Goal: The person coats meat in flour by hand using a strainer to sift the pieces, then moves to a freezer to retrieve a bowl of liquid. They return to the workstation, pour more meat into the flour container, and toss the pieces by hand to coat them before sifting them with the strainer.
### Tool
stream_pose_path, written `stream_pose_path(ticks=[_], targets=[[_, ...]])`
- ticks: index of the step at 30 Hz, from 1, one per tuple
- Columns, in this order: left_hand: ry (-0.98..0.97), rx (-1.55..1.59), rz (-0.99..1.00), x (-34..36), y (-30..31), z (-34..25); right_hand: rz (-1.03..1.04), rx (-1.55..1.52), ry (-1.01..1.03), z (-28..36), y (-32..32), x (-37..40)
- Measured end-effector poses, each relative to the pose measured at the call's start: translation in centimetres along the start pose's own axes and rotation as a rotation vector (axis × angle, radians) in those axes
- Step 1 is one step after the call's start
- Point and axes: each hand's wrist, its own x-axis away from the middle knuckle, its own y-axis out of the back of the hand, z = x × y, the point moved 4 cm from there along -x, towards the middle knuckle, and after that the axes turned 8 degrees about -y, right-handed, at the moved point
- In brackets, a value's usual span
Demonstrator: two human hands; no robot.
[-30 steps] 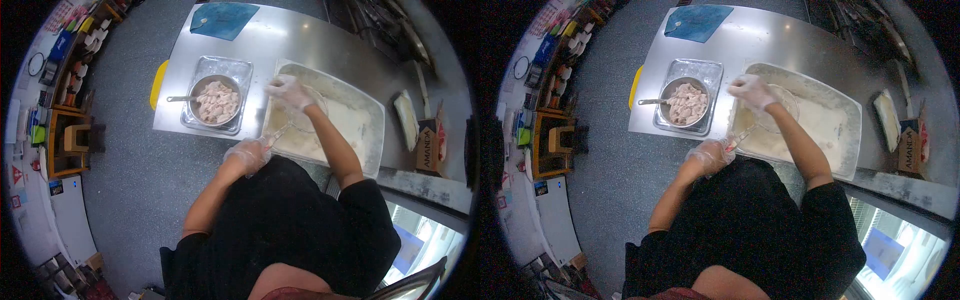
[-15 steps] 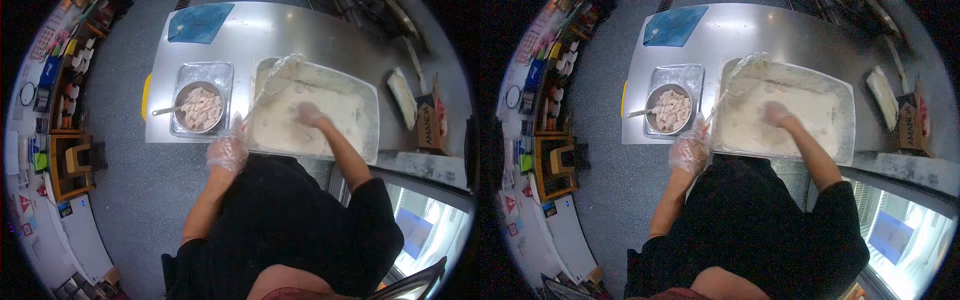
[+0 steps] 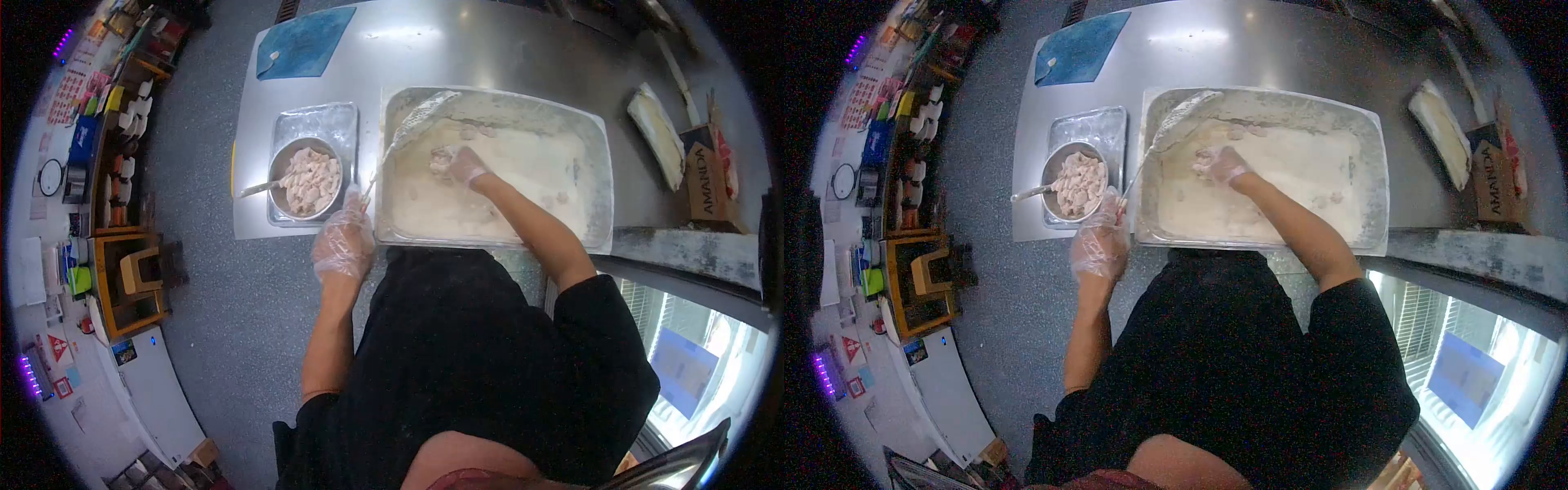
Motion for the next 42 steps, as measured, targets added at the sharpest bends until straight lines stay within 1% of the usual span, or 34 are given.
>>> stream_pose_path(ticks=[1, 2, 3, 4, 5, 6, 7, 8, 9, 10, 11, 12, 13, 14, 16, 17, 19, 20, 22, 23, 25, 26, 28, 29, 31, 32, 33, 34, 35, 36, 37, 39, 40, 42], targets=[[-0.011, 0.004, -0.028, -0.1, -0.1, -0.1, 0.111, -0.307, -0.151, -0.8, 0.6, 0.5], [0.014, 0.006, -0.013, -0.3, -0.2, -0.2, 0.102, -0.308, -0.153, -1.6, 1.3, 0.7], [0.006, 0.008, -0.013, -0.4, 0.0, -0.7, 0.146, -0.456, -0.216, -3.0, 1.8, 0.6], [0.066, 0.007, 0.024, -0.3, 0.2, -1.0, 0.190, -0.606, -0.278, -4.6, 2.1, 0.5], [0.126, 0.006, 0.060, -0.3, 0.3, -1.1, 0.183, -0.607, -0.280, -7.5, 2.4, -0.5], [0.145, 0.002, 0.062, -0.2, 0.1, -1.1, 0.102, -0.275, 0.011, -10.4, 2.9, -2.0], [0.140, 0.003, 0.064, -0.1, 0.0, -1.2, 0.020, 0.063, 0.296, -11.5, 3.1, -2.4], [0.142, 0.006, 0.040, -0.1, -0.1, -1.3, 0.017, 0.065, 0.294, -9.6, 3.9, -1.0], [0.145, 0.009, 0.018, 0.0, -0.2, -1.5, 0.058, -0.291, -0.045, -6.1, 5.1, 1.5], [0.146, 0.009, 0.019, 0.0, -0.1, -1.9, 0.098, -0.643, -0.388, -4.8, 5.4, 3.2], [0.188, 0.006, 0.043, 0.1, 0.0, -2.3, 0.100, -0.643, -0.388, -6.2, 5.6, 2.5], [0.232, 0.005, 0.068, 0.2, 0.0, -2.5, 0.097, -0.427, -0.187, -7.7, 5.9, 1.2], [0.237, 0.005, 0.070, 0.4, -0.3, -2.7, 0.095, -0.210, 0.014, -8.4, 6.0, 0.6], [0.228, 0.011, 0.036, 0.7, -0.5, -2.7, 0.100, -0.208, 0.015, -7.5, 6.6, 1.1], [0.226, 0.017, 0.002, 1.0, -0.6, -2.9, -0.024, 0.236, 0.034, -3.9, 8.6, 2.7], [0.246, 0.016, 0.015, 1.1, -0.7, -3.0, -0.018, 0.238, 0.037, -4.4, 8.8, 2.3], [0.273, 0.015, 0.029, 1.5, -0.9, -3.1, -0.065, 0.117, -0.230, -6.6, 9.5, 1.2], [0.287, 0.032, 0.037, 1.6, -1.1, -3.1, -0.059, 0.118, -0.228, -6.2, 9.7, 1.6], [0.304, 0.049, 0.042, 1.8, -1.3, -3.3, -0.119, -0.032, -0.102, -4.0, 10.7, 2.6], [0.302, 0.048, 0.038, 1.9, -1.3, -3.4, -0.115, -0.031, -0.100, -4.3, 10.6, 2.4], [0.302, 0.045, 0.035, 2.0, -1.5, -3.9, -0.099, -0.435, 0.006, -5.1, 10.0, 1.8], [0.319, 0.015, 0.028, 2.0, -1.4, -4.3, -0.096, -0.436, 0.006, -5.6, 9.8, 1.5], [0.338, -0.019, 0.024, 2.0, -1.3, -4.8, -0.173, -0.349, 0.001, -6.8, 9.8, 1.0], [0.334, -0.018, 0.048, 1.8, -1.4, -5.1, -0.173, -0.350, 0.003, -6.8, 9.9, 1.2], [0.329, -0.018, 0.073, 1.3, -1.4, -5.7, -0.053, -0.510, -0.108, -7.3, 9.6, 1.5], [0.294, -0.032, 0.039, 1.1, -1.3, -6.2, -0.051, -0.511, -0.108, -8.2, 9.6, 0.9], [0.258, -0.047, 0.006, 0.9, -1.2, -6.7, -0.041, -0.445, -0.105, -9.4, 9.4, 0.0], [0.258, -0.050, 0.007, 0.6, -1.3, -7.0, -0.030, -0.380, -0.102, -10.7, 9.2, -0.7], [0.215, -0.114, 0.055, 0.1, -1.6, -7.4, -0.031, -0.384, -0.103, -9.6, 9.6, 0.4], [0.172, -0.178, 0.101, -0.3, -1.9, -7.8, 0.057, -0.606, -0.188, -7.1, 9.9, 2.5], [0.169, -0.183, 0.103, -0.3, -2.4, -8.1, 0.146, -0.828, -0.273, -5.8, 9.9, 3.9], [-0.024, -0.362, -0.360, -0.4, -2.3, -9.4, 0.160, -0.831, -0.308, -6.1, 10.0, 4.2], [-0.030, -0.365, -0.358, -0.9, -4.1, -9.7, 0.177, -0.825, -0.345, -6.4, 10.0, 4.3], [-0.400, 0.228, -0.610, -2.3, -7.3, -12.0, 0.155, -0.813, -0.329, -6.7, 10.0, 4.5]])
